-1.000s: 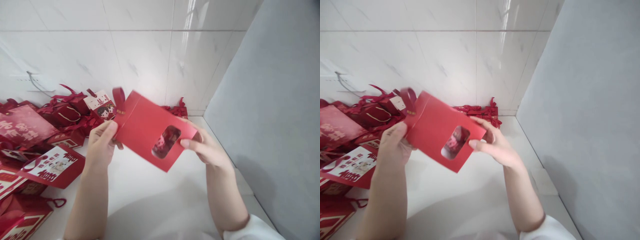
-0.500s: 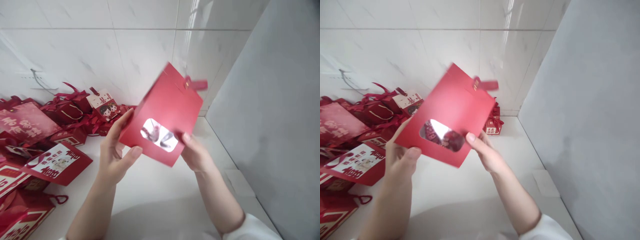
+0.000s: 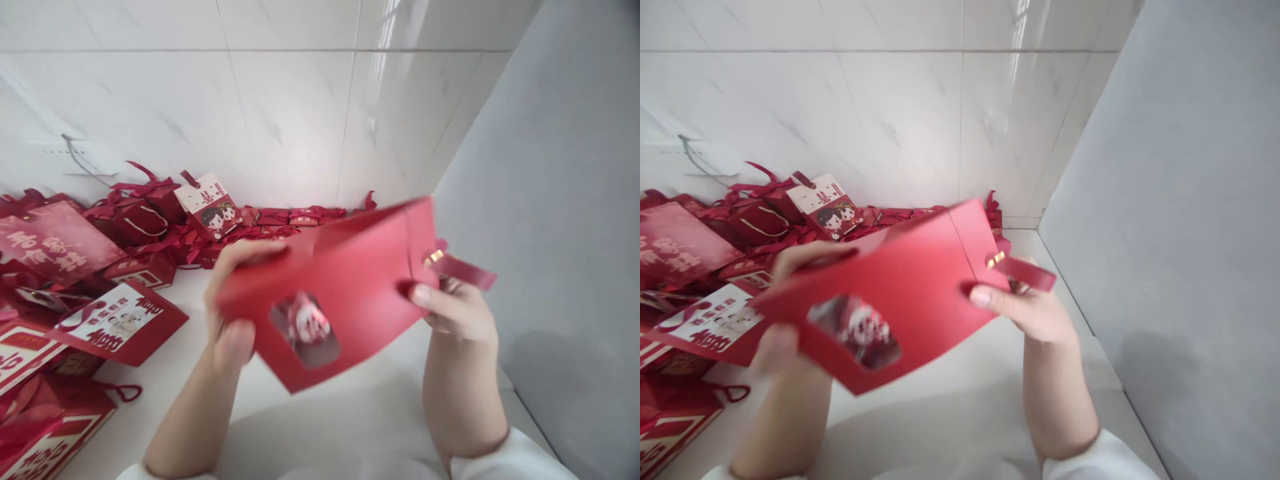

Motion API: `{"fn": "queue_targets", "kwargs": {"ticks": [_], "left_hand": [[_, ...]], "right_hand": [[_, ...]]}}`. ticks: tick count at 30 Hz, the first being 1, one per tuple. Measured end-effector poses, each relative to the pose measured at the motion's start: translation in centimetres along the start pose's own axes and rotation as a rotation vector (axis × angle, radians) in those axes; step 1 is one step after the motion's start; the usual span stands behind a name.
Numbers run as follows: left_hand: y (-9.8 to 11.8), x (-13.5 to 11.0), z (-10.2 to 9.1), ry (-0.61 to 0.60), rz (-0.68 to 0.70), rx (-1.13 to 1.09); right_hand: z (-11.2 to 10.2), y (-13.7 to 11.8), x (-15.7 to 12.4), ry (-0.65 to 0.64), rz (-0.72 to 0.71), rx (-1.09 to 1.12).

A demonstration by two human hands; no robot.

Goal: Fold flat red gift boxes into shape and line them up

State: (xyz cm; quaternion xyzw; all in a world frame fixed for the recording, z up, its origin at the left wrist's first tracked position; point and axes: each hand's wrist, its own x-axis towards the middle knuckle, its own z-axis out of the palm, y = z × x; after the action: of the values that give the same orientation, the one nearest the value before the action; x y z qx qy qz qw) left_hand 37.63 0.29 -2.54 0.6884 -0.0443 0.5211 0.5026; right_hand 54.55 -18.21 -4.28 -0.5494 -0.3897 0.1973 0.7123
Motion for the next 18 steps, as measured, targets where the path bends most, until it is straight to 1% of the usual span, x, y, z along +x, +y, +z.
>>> {"fn": "queue_targets", "kwargs": {"ticks": [1,2,3,4,6,7,11,12,16,18], "left_hand": [[-0.54,0.14,0.16,-0.039,-0.058,-0.065],[-0.97,0.27,0.31,-0.064,-0.075,-0.075],[-1.23,0.36,0.45,-0.075,-0.067,-0.050],[-1.33,0.42,0.59,-0.073,-0.028,-0.010],[-1.10,0.38,0.81,-0.073,0.035,0.055],[-0.89,0.31,0.89,-0.076,0.040,0.050],[-0.35,-0.05,0.98,-0.094,-0.106,-0.041],[-0.35,-0.12,0.97,-0.105,-0.120,-0.049],[-0.44,-0.12,0.93,-0.169,-0.028,-0.019],[-0.51,0.01,0.88,-0.203,0.012,-0.044]], "right_hand": [[0.24,-0.03,0.04,0.031,0.016,0.040],[0.41,-0.07,0.09,0.036,0.032,0.074],[0.48,-0.12,0.13,0.026,0.042,0.096],[0.44,-0.17,0.15,0.021,0.046,0.104],[0.21,-0.32,0.10,0.019,0.039,0.100],[0.09,-0.42,0.04,0.021,0.035,0.091],[0.12,-0.84,-0.17,0.029,0.006,0.051],[0.19,-0.91,-0.21,0.028,-0.003,0.046],[0.11,-0.90,-0.40,0.022,-0.010,0.053],[-0.17,-0.80,-0.52,0.009,0.001,0.069]]}}
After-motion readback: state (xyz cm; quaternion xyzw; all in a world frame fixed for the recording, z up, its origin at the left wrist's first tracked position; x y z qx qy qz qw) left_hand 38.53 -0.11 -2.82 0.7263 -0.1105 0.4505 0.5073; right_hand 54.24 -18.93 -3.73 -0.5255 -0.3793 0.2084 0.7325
